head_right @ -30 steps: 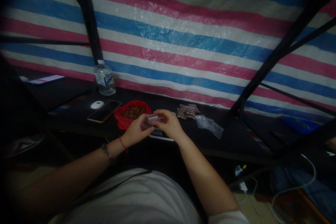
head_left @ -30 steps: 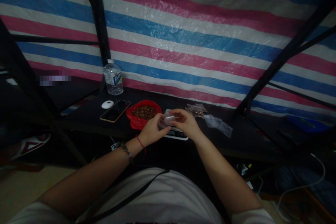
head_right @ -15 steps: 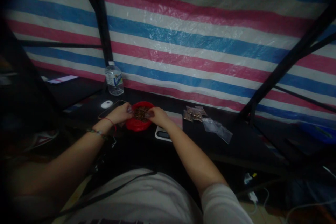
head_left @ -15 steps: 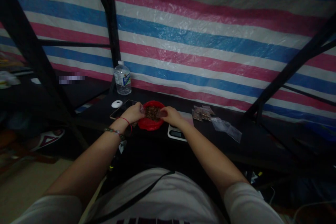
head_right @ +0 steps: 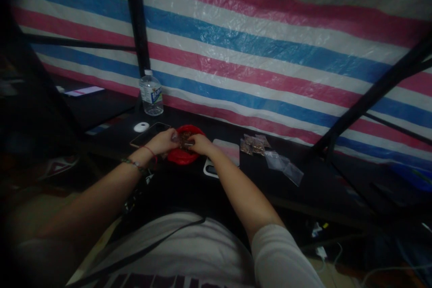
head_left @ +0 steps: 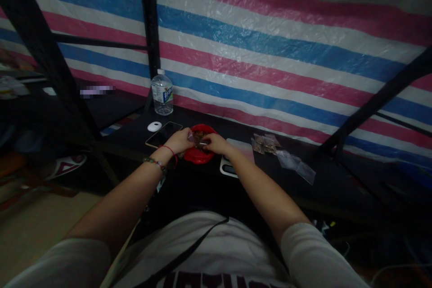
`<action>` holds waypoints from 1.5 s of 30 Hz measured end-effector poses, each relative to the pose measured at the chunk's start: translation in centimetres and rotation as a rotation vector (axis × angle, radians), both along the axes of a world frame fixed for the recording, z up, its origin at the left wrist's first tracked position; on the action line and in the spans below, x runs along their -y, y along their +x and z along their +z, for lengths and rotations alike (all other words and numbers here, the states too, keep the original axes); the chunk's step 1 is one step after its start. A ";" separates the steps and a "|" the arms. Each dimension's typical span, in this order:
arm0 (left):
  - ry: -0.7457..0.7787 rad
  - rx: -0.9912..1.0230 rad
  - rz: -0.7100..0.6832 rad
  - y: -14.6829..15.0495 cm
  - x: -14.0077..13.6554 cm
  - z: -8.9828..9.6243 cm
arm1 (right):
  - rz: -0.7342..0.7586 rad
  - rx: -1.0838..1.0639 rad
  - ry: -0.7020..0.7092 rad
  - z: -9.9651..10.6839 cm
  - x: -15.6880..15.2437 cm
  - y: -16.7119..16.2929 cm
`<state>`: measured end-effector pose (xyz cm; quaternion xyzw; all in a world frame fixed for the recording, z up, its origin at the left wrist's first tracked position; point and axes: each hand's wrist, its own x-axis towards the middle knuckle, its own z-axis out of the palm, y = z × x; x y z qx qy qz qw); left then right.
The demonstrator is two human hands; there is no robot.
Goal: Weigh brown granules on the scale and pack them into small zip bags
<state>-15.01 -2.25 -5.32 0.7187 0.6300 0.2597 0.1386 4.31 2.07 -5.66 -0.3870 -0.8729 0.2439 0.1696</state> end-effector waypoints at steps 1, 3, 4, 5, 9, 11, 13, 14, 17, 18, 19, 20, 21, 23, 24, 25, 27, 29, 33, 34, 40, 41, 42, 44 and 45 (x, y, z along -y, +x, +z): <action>0.009 0.027 -0.001 0.0 0.0 0.0 | -0.004 -0.029 -0.023 -0.2 0.0 -0.1; 0.022 0.087 -0.021 0.2 0.1 0.1 | 0.010 -0.074 -0.075 -0.5 -0.1 -0.3; 0.028 0.115 -0.042 0.3 0.2 0.2 | 0.016 -0.094 -0.106 -0.7 -0.1 -0.3; 0.035 0.139 -0.063 0.4 0.3 0.3 | 0.012 -0.116 -0.139 -0.9 -0.1 -0.4; 0.075 0.198 -0.099 0.6 0.5 0.6 | -0.041 -0.235 -0.216 -1.1 -0.2 -0.4; 0.111 0.237 -0.085 0.6 0.5 0.7 | -0.064 -0.296 -0.220 -1.1 -0.1 -0.2; 0.145 0.285 -0.071 0.6 0.6 0.8 | -0.114 -0.345 -0.212 -1.0 0.0 0.3; 0.156 0.306 -0.065 0.6 0.7 0.9 | -0.147 -0.361 -0.207 -0.9 0.0 0.6; 0.170 0.347 -0.057 0.8 0.9 1.1 | -0.213 -0.363 -0.171 -0.8 0.3 1.4; 0.169 0.356 -0.056 0.9 1.0 1.1 | -0.220 -0.343 -0.148 -0.8 0.4 1.6; 0.166 0.364 -0.054 1.1 1.0 1.2 | -0.221 -0.315 -0.121 -0.7 0.5 1.8; 0.160 0.369 -0.051 1.2 1.1 1.2 | -0.218 -0.285 -0.096 -0.6 0.5 1.9; 0.154 0.371 -0.048 1.2 1.2 1.2 | -0.210 -0.257 -0.078 -0.5 0.6 1.9; 0.149 0.371 -0.051 1.3 1.2 1.2 | -0.184 -0.216 -0.072 -0.2 0.7 1.9; 0.152 0.372 -0.055 1.4 1.2 1.2 | -0.180 -0.209 -0.075 -0.1 0.7 1.8; 0.155 0.371 -0.058 1.3 1.2 1.2 | -0.187 -0.208 -0.074 0.0 0.8 1.8; 0.156 0.363 -0.061 1.3 1.2 1.2 | -0.223 -0.214 -0.055 0.3 0.9 1.7; 0.152 0.350 -0.056 1.2 1.2 1.1 | -0.276 -0.235 -0.017 0.5 1.1 1.7; 0.153 0.334 -0.072 1.2 1.2 1.2 | -0.289 -0.242 0.001 0.6 1.4 1.6; 0.150 0.335 -0.073 1.2 1.2 1.2 | -0.276 -0.232 -0.002 0.6 1.4 1.6; 0.160 0.317 -0.067 1.0 0.9 0.7 | -0.215 -0.197 0.028 0.2 1.1 1.1; 0.163 0.318 -0.072 1.0 0.9 0.6 | -0.208 -0.195 0.020 0.1 1.1 1.1; 0.166 0.319 -0.074 1.0 0.8 0.5 | -0.206 -0.198 0.011 0.0 1.1 1.1; 0.169 0.323 -0.072 1.0 0.7 0.4 | -0.189 -0.201 -0.014 -0.1 1.3 1.0; 0.169 0.325 -0.072 1.0 0.7 0.3 | -0.168 -0.202 -0.032 -0.1 1.4 1.0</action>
